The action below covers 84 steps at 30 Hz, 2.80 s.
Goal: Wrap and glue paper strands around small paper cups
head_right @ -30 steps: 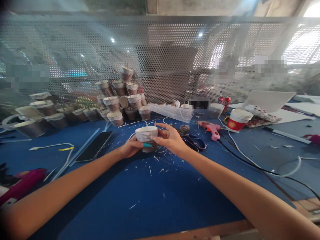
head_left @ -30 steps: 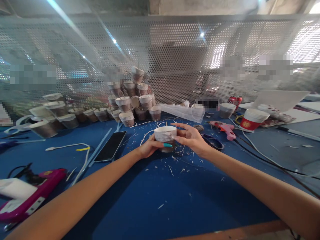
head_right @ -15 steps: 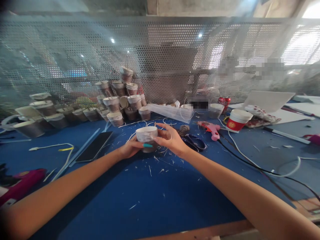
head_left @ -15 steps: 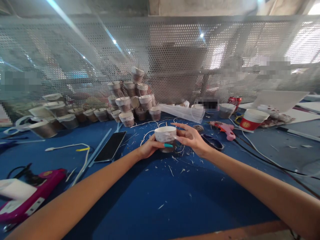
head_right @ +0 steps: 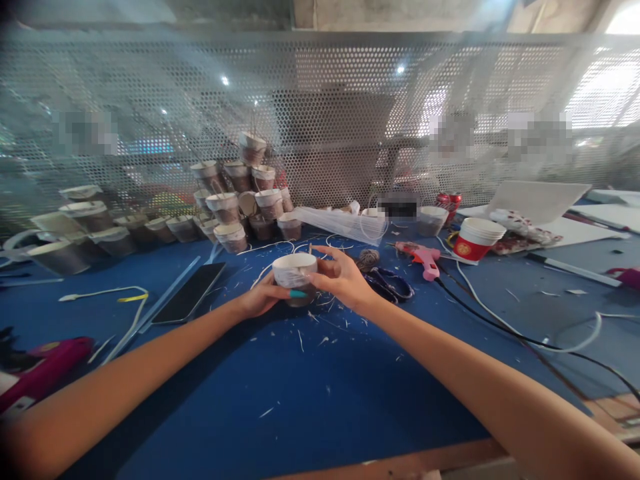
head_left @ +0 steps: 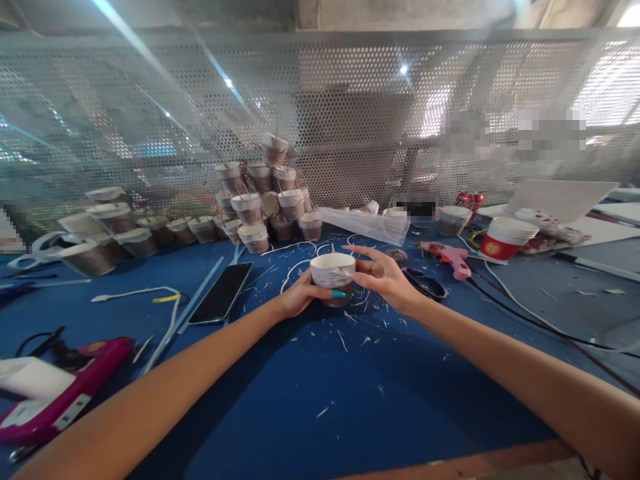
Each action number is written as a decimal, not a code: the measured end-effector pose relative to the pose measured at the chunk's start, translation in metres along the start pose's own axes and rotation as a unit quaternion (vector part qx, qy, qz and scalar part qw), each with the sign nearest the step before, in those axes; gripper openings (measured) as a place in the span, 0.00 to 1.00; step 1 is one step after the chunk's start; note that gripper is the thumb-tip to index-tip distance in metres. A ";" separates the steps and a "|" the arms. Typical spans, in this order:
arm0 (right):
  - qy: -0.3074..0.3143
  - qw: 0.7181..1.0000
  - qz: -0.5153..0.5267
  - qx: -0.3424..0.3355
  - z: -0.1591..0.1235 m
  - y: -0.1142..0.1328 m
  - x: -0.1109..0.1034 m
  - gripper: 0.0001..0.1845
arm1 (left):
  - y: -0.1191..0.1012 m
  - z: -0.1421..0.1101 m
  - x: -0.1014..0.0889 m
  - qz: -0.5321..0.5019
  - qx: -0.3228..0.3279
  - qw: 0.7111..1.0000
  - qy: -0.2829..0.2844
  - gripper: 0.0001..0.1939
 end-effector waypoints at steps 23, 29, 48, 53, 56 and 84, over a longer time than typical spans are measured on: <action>0.018 1.000 0.016 -0.011 0.000 0.000 0.005 0.37 | 0.004 0.001 -0.003 -0.013 -0.003 1.000 -0.007 0.30; -0.009 1.000 0.013 -0.001 -0.001 -0.003 0.002 0.37 | 0.003 0.001 -0.001 -0.005 -0.004 1.000 -0.019 0.30; 0.004 1.000 0.016 -0.023 -0.002 -0.004 0.006 0.39 | 0.003 0.002 -0.001 -0.003 -0.009 1.000 -0.019 0.31; 0.028 0.999 0.013 -0.027 -0.002 -0.003 0.007 0.41 | 0.003 0.003 -0.003 -0.015 -0.006 1.000 -0.021 0.30; 0.035 0.999 0.017 -0.026 -0.002 -0.004 0.008 0.41 | 0.003 0.003 -0.002 -0.010 -0.006 1.000 -0.015 0.29; 0.036 0.999 0.032 -0.024 0.001 0.000 0.003 0.31 | 0.001 0.002 -0.002 0.006 -0.016 1.000 0.002 0.28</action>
Point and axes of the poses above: each hand's wrist, its own z-axis towards the middle knuckle, its own x-axis out of the palm, y = z × x, the point moved 7 cm from there along z, towards the middle knuckle, and after that the axes turned 2 degrees about -z, right-handed, at the moved point
